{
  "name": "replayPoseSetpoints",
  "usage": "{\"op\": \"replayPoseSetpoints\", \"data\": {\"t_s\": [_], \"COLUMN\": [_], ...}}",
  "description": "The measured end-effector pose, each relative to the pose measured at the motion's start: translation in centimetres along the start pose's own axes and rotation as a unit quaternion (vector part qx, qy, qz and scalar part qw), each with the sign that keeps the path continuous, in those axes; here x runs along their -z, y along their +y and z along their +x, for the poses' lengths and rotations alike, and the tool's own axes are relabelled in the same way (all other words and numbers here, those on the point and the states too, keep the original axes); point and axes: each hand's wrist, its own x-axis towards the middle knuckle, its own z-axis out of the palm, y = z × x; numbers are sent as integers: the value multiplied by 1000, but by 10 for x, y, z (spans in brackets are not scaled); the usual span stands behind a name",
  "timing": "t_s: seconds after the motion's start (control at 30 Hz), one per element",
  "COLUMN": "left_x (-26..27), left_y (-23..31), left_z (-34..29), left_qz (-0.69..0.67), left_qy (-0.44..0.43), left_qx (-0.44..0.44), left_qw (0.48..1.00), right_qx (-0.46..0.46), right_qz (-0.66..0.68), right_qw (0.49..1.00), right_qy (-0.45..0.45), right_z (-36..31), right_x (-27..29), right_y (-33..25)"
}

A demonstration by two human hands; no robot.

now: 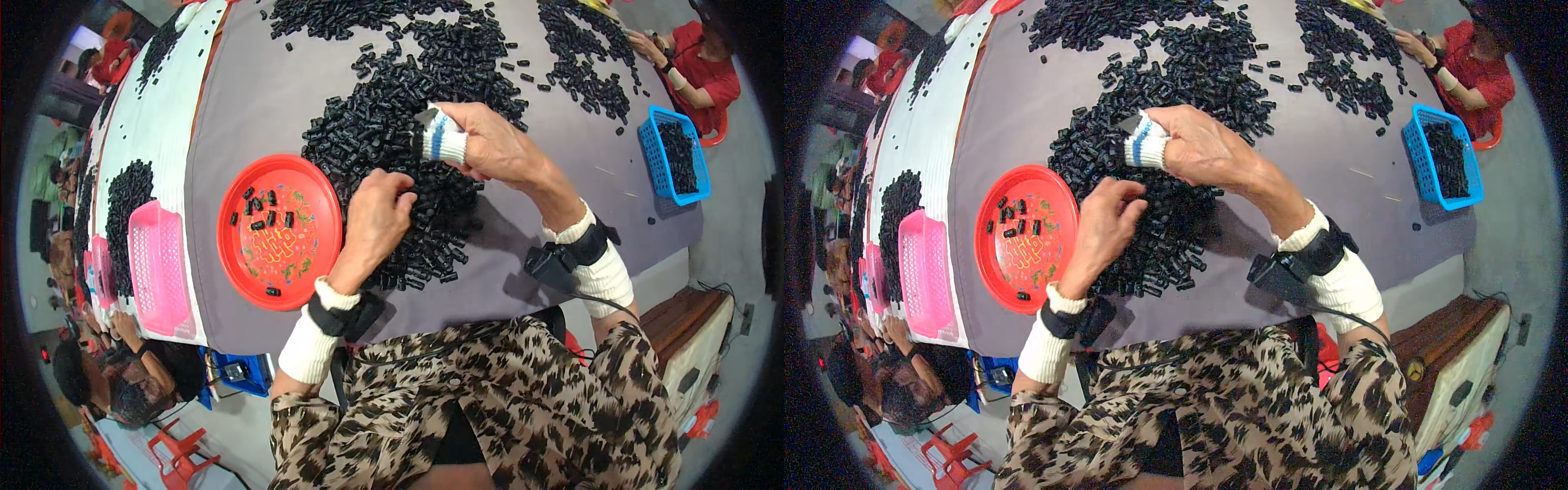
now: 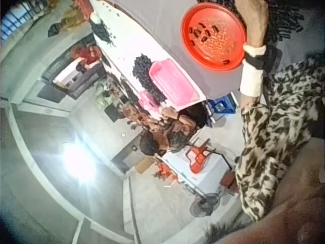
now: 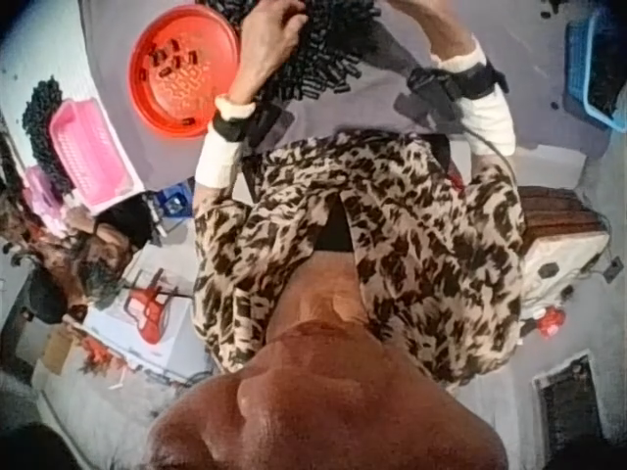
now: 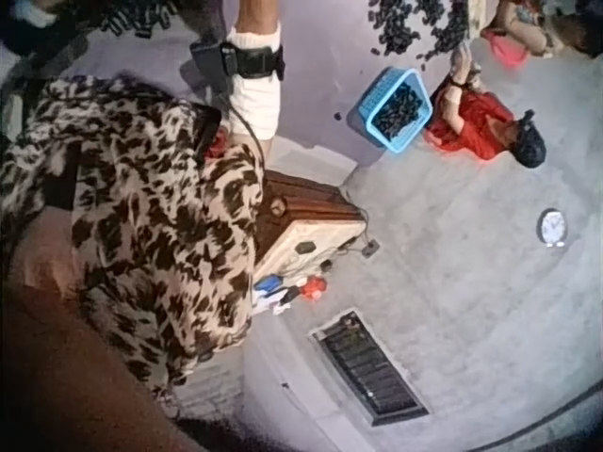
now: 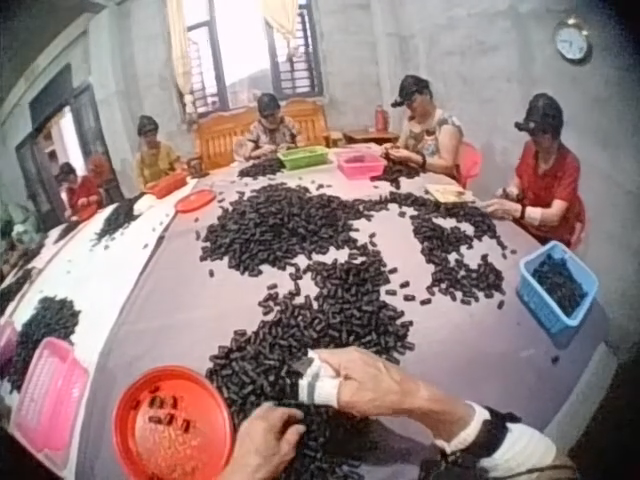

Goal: Manually assemble small black plastic components by fitting them together.

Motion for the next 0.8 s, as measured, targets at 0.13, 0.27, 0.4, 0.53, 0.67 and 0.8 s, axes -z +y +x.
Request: {"op": "replayPoseSetpoints", "data": {"t_s": [0.13, 0.27, 0.4, 0.53, 0.67, 0.8], "left_x": [-15, -21, -18, -11, 25, 67], "left_y": [3, -4, 0, -8, -6, 3], "left_z": [3, 1, 1, 2, 9, 6], "left_qz": [113, 127, 135, 51, -442, -724], "left_qy": [-56, -38, -53, -27, -16, 46], "left_qx": [-19, -57, -74, -36, 184, 152], "left_qw": [992, 989, 987, 998, 878, 672], "right_qx": [-23, -41, -8, -37, -83, -2], "right_qz": [17, 35, 23, 14, 6, 51], "right_qw": [1000, 998, 1000, 999, 996, 998], "right_qy": [-2, -13, -18, -22, -28, -22], "right_z": [-6, -5, -3, -7, -7, -1], "right_x": [1, -1, -2, -3, -3, -19], "right_y": [2, 7, 11, 0, 7, -17]}}
